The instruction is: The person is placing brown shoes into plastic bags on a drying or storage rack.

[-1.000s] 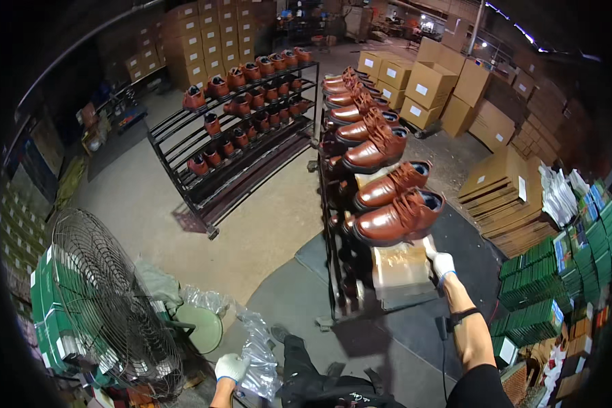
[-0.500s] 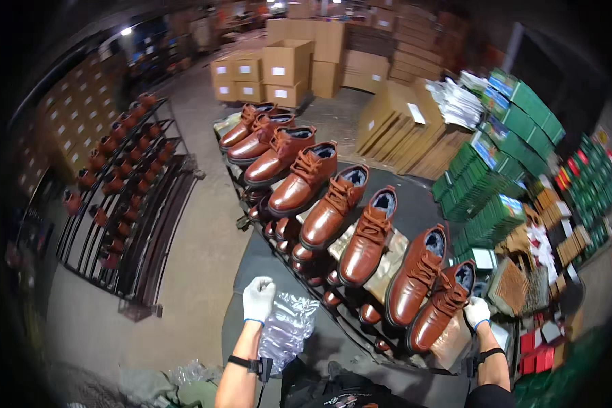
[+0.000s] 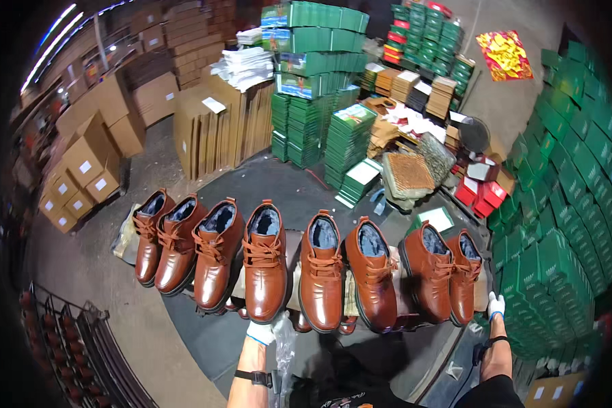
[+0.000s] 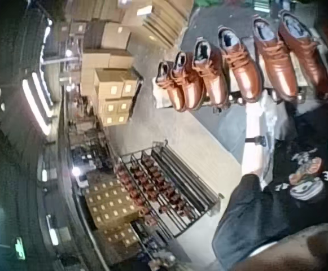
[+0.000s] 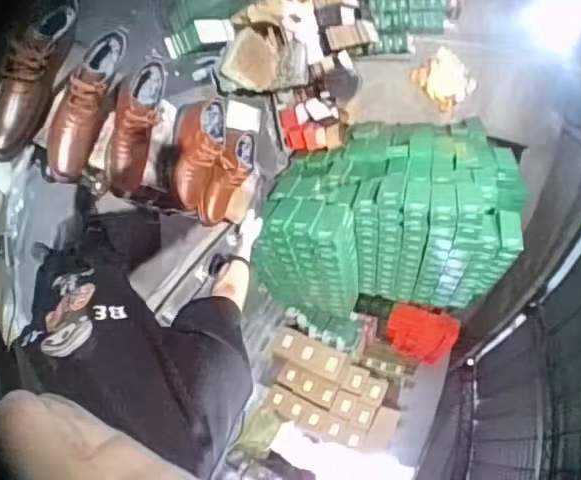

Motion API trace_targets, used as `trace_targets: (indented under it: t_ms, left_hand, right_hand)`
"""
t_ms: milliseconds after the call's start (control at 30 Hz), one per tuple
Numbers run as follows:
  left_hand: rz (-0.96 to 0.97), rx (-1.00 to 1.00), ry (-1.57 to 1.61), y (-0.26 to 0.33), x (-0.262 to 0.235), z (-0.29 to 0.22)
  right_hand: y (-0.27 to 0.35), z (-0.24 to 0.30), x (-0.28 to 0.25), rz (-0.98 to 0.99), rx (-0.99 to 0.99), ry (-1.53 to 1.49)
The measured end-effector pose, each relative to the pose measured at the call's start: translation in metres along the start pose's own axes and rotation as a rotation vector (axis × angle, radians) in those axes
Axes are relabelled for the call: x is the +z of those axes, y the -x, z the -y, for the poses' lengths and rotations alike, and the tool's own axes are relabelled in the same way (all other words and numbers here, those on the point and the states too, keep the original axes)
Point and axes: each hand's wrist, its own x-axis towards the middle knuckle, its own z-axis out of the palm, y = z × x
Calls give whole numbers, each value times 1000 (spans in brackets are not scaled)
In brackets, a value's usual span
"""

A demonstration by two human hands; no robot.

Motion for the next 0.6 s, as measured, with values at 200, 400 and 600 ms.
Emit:
trace_targets:
  t_ms: [200, 400, 600]
  left_hand:
    - [226, 208, -442, -12, -25, -22]
    - [288, 624, -900, -83, -20, -68]
    - [462, 44, -475, -168, -1, -108]
  right_hand:
    - [64, -59, -25, -274, 167, 206]
    - [120, -32, -3, -246, 366, 182]
    - [172, -7, -24, -353, 443, 134]
